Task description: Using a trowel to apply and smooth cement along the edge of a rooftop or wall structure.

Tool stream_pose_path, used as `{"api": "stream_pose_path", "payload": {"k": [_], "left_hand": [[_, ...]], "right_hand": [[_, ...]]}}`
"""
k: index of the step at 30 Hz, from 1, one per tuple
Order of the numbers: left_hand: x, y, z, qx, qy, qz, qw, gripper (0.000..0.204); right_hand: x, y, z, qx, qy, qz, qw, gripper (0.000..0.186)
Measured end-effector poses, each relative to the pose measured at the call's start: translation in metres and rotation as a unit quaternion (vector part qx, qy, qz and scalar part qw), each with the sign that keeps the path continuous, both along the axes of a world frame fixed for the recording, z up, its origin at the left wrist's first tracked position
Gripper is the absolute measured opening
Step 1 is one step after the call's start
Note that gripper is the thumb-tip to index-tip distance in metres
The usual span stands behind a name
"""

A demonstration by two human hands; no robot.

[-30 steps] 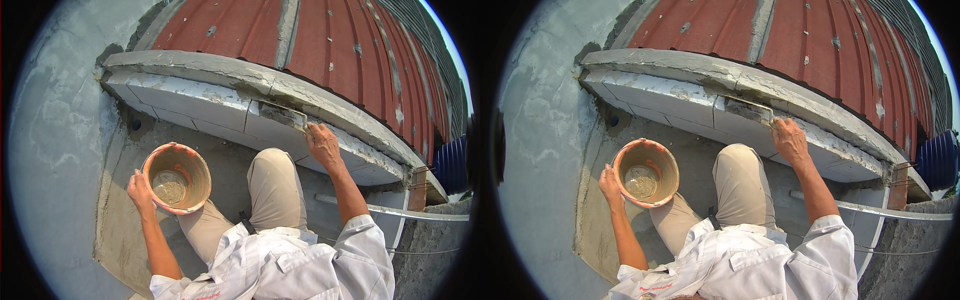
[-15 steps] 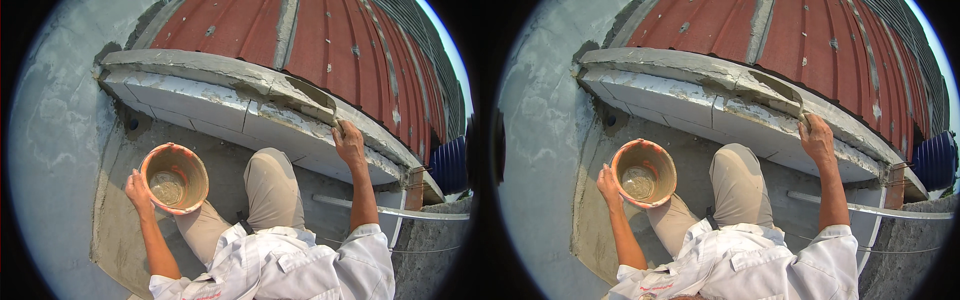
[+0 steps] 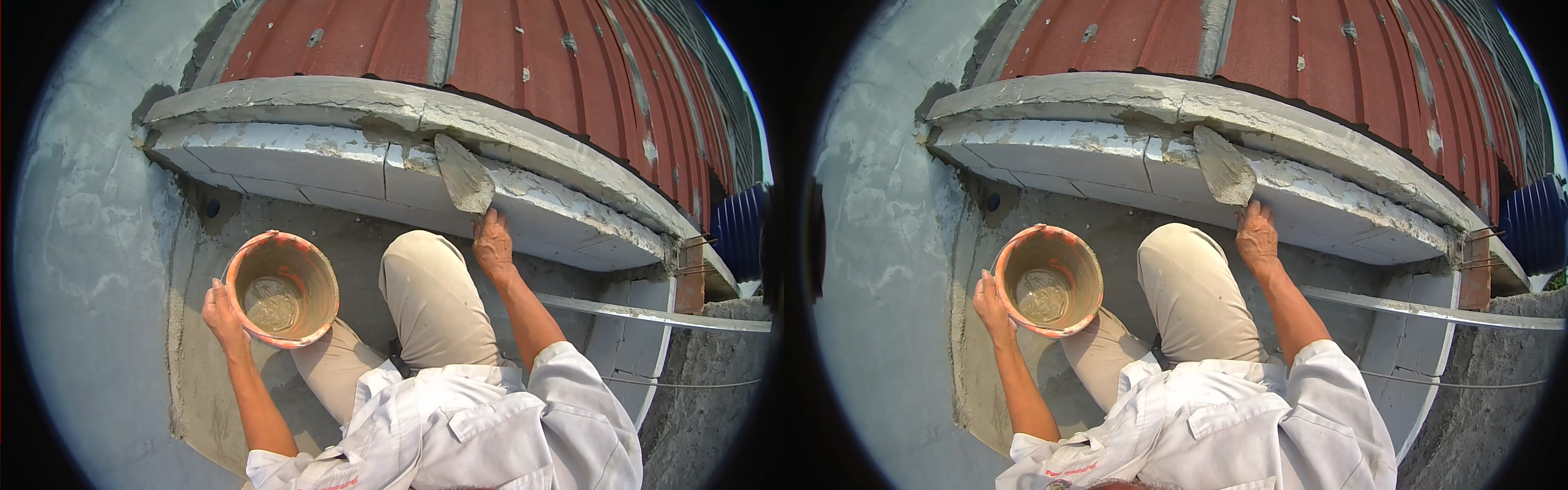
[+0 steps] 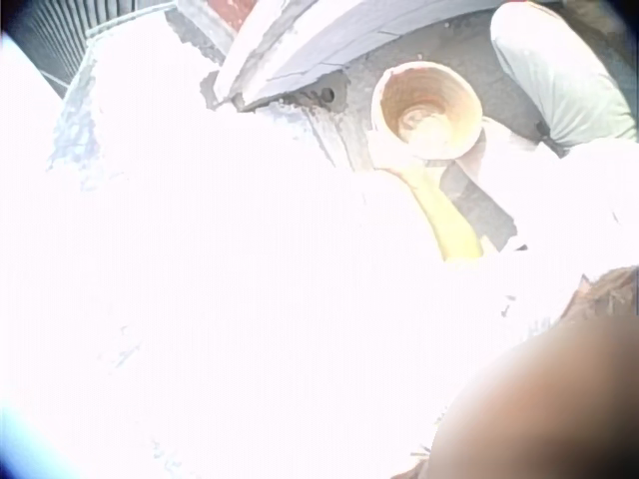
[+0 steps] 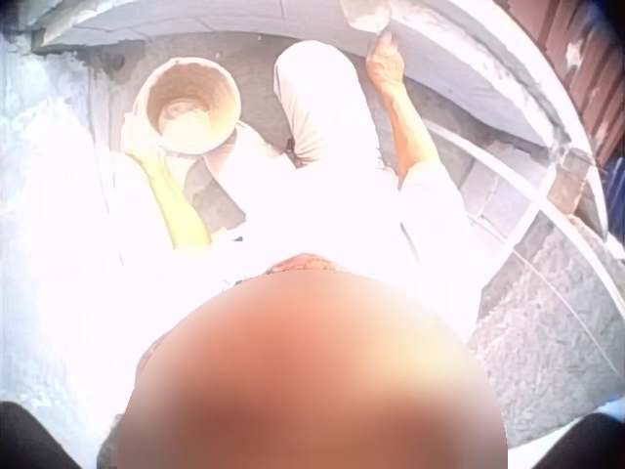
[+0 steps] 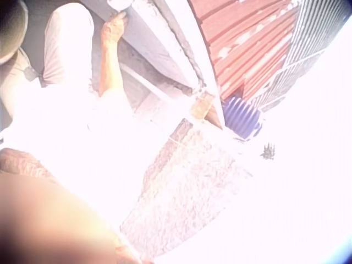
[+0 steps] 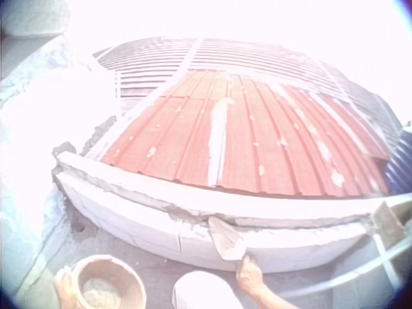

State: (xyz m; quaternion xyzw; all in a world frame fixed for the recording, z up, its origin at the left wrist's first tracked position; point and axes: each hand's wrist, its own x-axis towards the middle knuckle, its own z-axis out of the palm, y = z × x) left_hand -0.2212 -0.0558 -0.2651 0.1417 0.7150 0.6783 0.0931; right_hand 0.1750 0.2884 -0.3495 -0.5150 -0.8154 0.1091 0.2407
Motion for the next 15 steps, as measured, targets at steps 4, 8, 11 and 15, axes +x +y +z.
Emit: {"api": "stream_pose_path", "payload": {"k": [4,8,11,15], "left_hand": [[0.006,-0.002,0.005,-0.005,0.003,0.013,1.0,0.04],[-0.004,-0.016,-0.007,-0.014,0.0,0.029,0.999,0.04],[-0.004,-0.021,-0.006,-0.006,0.025,0.028,0.999,0.04],[-0.005,-0.012,-0.008,-0.013,0.021,0.027,0.999,0.041]], "right_hand": [[0.045,-0.023,-0.022,-0.007,-0.059,0.022,0.998,0.034],[0.093,-0.071,-0.004,-0.042,-0.011,0.045,0.998,0.028],[0.086,-0.085,0.079,-0.221,0.115,0.047,0.967,0.022],[0.041,-0.042,0.123,-0.514,0.372,0.057,0.771,0.032]]}}
